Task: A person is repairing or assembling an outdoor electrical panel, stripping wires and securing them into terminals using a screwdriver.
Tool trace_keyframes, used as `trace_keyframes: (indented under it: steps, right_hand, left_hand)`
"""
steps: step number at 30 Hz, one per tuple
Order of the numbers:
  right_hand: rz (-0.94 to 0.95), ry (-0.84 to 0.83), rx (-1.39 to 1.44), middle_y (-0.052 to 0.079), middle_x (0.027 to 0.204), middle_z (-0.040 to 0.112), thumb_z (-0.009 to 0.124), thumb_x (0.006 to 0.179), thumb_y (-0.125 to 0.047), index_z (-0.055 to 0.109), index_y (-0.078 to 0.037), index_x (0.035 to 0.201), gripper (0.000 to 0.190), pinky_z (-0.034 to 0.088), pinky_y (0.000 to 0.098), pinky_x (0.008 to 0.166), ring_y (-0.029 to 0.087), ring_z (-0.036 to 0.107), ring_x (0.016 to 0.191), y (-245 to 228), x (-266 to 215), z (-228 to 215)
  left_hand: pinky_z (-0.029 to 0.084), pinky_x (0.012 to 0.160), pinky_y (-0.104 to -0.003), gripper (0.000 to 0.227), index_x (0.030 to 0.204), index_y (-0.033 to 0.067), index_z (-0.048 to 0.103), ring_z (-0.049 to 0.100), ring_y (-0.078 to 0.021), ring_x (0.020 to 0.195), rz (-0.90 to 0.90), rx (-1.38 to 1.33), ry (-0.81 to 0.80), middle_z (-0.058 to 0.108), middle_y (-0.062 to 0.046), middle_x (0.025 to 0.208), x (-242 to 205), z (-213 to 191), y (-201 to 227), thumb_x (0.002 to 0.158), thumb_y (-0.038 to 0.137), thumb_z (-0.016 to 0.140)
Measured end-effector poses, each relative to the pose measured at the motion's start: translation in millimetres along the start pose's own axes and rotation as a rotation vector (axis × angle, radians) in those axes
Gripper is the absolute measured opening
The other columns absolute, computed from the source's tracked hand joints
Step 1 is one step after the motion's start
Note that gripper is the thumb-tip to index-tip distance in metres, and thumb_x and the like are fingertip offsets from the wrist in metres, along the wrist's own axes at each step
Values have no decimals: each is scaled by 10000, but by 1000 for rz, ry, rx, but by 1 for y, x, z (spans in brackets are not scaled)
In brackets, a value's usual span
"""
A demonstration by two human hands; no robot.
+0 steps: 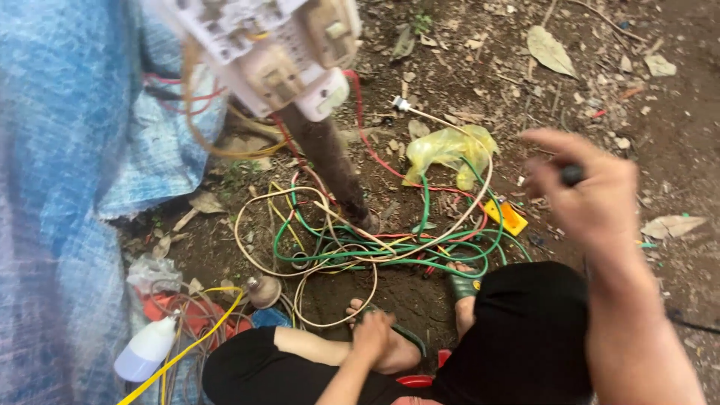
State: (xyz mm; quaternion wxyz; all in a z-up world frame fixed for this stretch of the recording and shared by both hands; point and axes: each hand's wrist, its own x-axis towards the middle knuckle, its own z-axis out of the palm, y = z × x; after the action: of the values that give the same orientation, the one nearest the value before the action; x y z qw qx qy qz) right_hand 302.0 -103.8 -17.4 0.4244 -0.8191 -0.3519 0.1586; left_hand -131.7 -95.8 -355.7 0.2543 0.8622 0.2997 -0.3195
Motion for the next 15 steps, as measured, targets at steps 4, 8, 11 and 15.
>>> trace_keyframes:
  steps: [4, 8, 11, 15]
  right_hand:
    - [6, 63, -13, 177, 1084, 715, 605, 1014, 162, 651, 98, 1395, 389, 509, 298, 706, 214, 646, 821, 98, -5, -29]
    - [310, -5, -467, 136, 999, 764, 700, 937, -74, 762, -92, 1274, 343, 539, 413, 759, 312, 700, 812, 289, -56, -42]
    - [657, -174, -671, 131, 1042, 788, 736, 927, -274, 795, -211, 1228, 313, 571, 485, 833, 361, 740, 870, 426, -116, -34]
    - [985, -255, -598, 124, 948, 804, 770, 890, -314, 847, -204, 1101, 251, 567, 441, 787, 325, 730, 812, 539, -210, -6]
  left_hand:
    - [323, 1077, -574, 487, 1369, 193, 580, 324, -404, 1353, 152, 24, -226, 425, -105, 1495, -21, -11, 23, 892, 279, 628]
    - [373, 1002, -579, 625, 1347, 159, 565, 301, -455, 1345, 260, 147, -175, 419, -129, 1450, -15, 14, 10, 810, 427, 739]
    - [393, 950, -563, 587, 1401, 134, 509, 287, -490, 1334, 279, 165, -168, 397, -142, 1495, -16, 13, 5, 881, 389, 601]
    - [374, 956, -558, 662, 1499, 168, 429, 240, -488, 1372, 213, 90, -275, 348, -105, 1578, -93, 37, -2, 878, 349, 568]
